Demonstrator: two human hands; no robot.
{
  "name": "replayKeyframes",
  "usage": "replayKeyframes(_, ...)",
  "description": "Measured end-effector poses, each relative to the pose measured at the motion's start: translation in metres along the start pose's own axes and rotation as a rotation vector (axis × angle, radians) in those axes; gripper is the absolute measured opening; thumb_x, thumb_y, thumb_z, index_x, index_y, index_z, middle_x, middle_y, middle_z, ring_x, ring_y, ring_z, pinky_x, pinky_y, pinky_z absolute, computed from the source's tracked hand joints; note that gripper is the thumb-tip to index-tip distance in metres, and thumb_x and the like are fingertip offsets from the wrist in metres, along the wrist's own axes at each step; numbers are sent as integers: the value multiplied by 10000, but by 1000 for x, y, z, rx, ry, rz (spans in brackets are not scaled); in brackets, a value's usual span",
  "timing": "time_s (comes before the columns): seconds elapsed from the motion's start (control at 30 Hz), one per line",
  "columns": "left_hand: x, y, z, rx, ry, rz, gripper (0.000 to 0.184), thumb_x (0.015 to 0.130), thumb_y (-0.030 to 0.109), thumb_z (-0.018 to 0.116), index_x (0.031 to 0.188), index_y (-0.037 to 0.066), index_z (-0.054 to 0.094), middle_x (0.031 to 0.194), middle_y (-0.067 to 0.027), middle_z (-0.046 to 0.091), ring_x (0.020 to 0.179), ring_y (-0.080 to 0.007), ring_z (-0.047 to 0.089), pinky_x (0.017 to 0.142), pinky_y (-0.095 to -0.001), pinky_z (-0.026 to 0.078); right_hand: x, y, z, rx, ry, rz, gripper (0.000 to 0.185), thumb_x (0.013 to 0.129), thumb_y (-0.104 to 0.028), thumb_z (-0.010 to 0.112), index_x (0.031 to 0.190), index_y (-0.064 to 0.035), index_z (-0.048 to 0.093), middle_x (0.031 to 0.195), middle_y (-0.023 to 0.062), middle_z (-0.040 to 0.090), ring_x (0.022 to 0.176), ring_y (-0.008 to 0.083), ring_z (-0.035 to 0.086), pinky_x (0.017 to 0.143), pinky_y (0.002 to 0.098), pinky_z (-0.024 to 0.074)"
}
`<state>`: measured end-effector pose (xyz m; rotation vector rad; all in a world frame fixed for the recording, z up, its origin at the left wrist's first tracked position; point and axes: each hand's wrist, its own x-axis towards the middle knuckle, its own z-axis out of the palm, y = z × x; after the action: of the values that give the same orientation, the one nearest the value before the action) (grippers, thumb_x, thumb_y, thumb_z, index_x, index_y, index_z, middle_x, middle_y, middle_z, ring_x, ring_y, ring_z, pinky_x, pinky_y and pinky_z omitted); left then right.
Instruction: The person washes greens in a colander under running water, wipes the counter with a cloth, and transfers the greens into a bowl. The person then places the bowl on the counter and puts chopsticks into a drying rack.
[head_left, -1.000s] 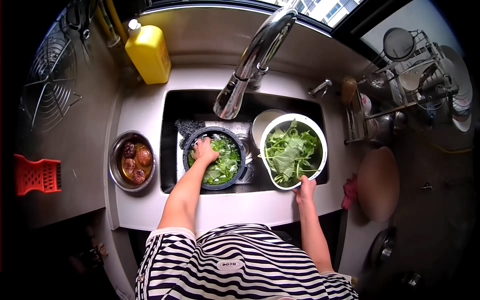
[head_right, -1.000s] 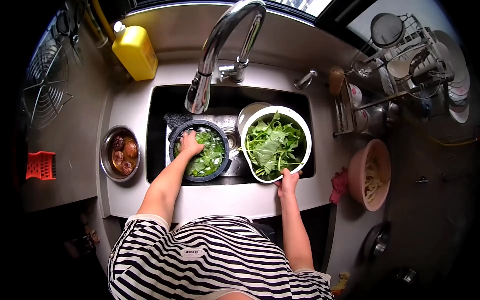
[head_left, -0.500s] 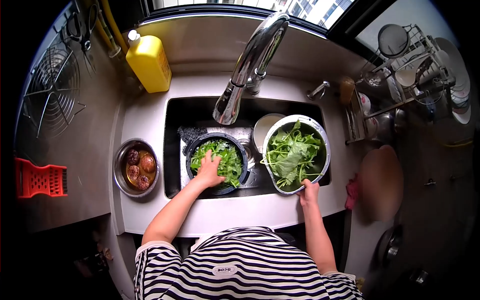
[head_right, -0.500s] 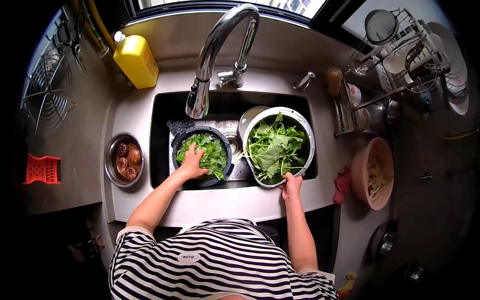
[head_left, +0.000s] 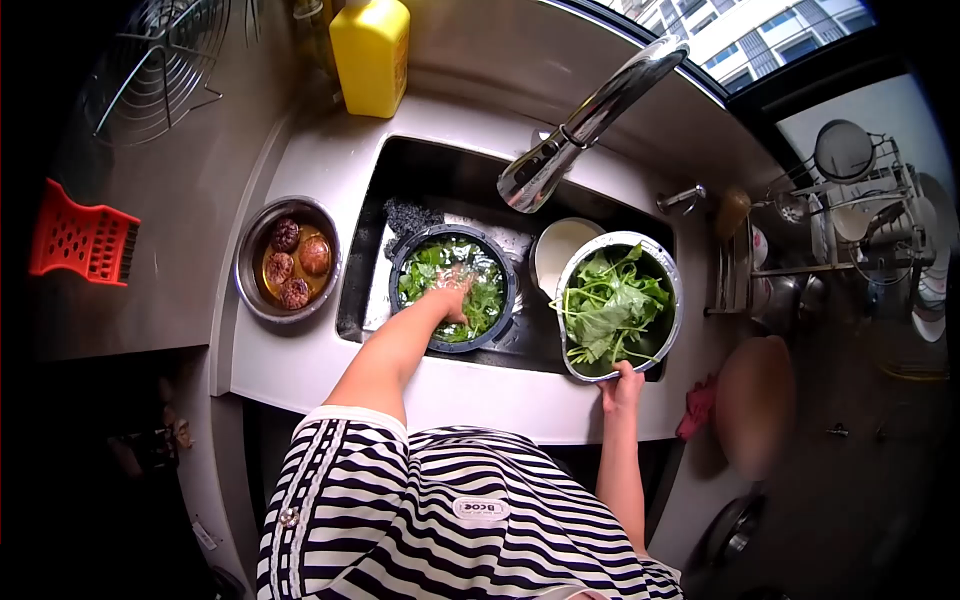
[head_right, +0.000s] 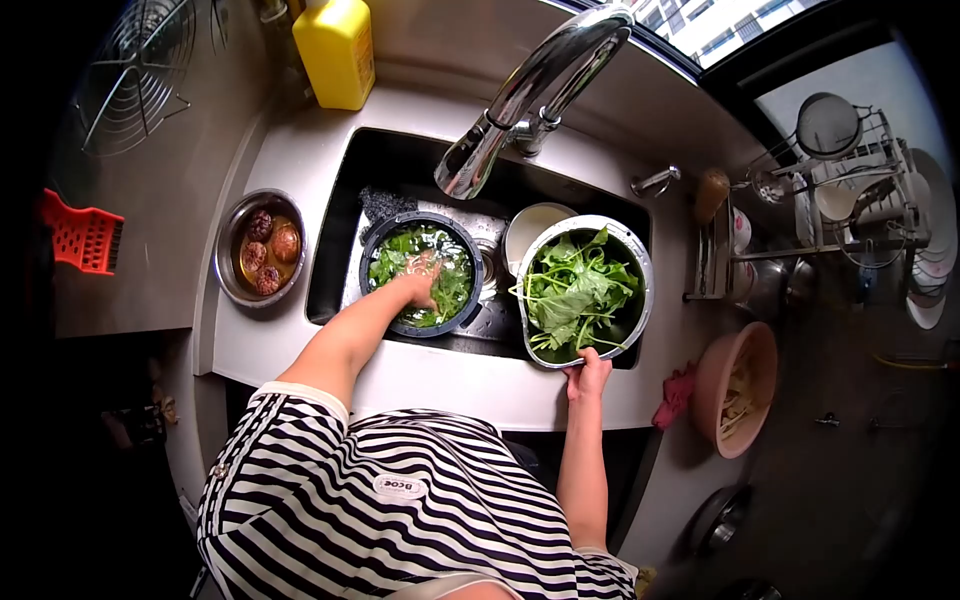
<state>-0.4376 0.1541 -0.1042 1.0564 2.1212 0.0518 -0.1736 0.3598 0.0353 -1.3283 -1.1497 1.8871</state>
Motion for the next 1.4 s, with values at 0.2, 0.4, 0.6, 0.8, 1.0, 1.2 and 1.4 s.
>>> replayKeyframes(0.2, -27, 30, -33, -65, -31, -148, 967, 571, 379, 775, 1359, 262, 226, 1425, -150, 94, 1259, -415, 195, 938, -567, 332, -5, -3, 8, -15, 30, -5, 307, 652, 33, 479, 957, -6, 483, 747, 52, 543, 547, 174, 547, 365, 302, 449)
replayKeyframes(0.4, -56, 22, -68, -165, 428, -190, 775, 558, 376, 781, 1216, 135, 451, 1250, -138, 346, 1099, -337, 364, 873, -504, 360, -6, -4, 4, -14, 15, 13, 289, 655, 36, 472, 939, -10, 488, 753, 55, 544, 534, 169, 543, 363, 294, 461)
replayKeyframes(0.6, -46, 31, -56, -311, 151, -380, 1159, 484, 590, 751, 1392, 251, 115, 1429, -203, -62, 1291, -460, -19, 923, -684, 186, -6, -4, 10, -27, 25, 0, 319, 660, 21, 473, 979, 10, 480, 795, 81, 554, 609, 202, 574, 420, 344, 506)
replayKeyframes(0.8, -27, 35, -35, -163, 241, -398, 827, 561, 344, 756, 1291, 216, 391, 1415, -183, 90, 1258, -407, 208, 916, -552, 347, -5, -3, 7, -45, 21, -34, 311, 669, 14, 480, 980, 26, 498, 823, 93, 566, 625, 211, 588, 459, 371, 529)
replayKeyframes(1.0, -19, 8, -50, -260, 466, -263, 362, 607, 96, 652, 954, 200, 653, 1103, -98, 473, 1038, -316, 463, 834, -384, 462, -1, 0, 4, -26, 25, -42, 296, 665, 21, 472, 960, 20, 487, 791, 76, 554, 593, 195, 585, 425, 349, 533)
replayKeyframes(1.2, -93, 20, -119, -360, 690, -46, 325, 565, 7, 607, 845, 154, 680, 910, -83, 562, 874, -294, 555, 768, -369, 468, -2, 2, 3, 12, 26, -45, 350, 662, 20, 468, 1012, 16, 473, 830, 84, 562, 635, 199, 605, 428, 343, 549)
replayKeyframes(1.4, -134, 43, -157, -460, 828, 127, 330, 533, -25, 580, 835, 80, 661, 879, -82, 550, 891, -284, 533, 781, -347, 439, -12, -5, 12, 55, 44, -54, 376, 643, 20, 466, 1018, -2, 469, 823, 64, 557, 614, 176, 594, 386, 304, 527)
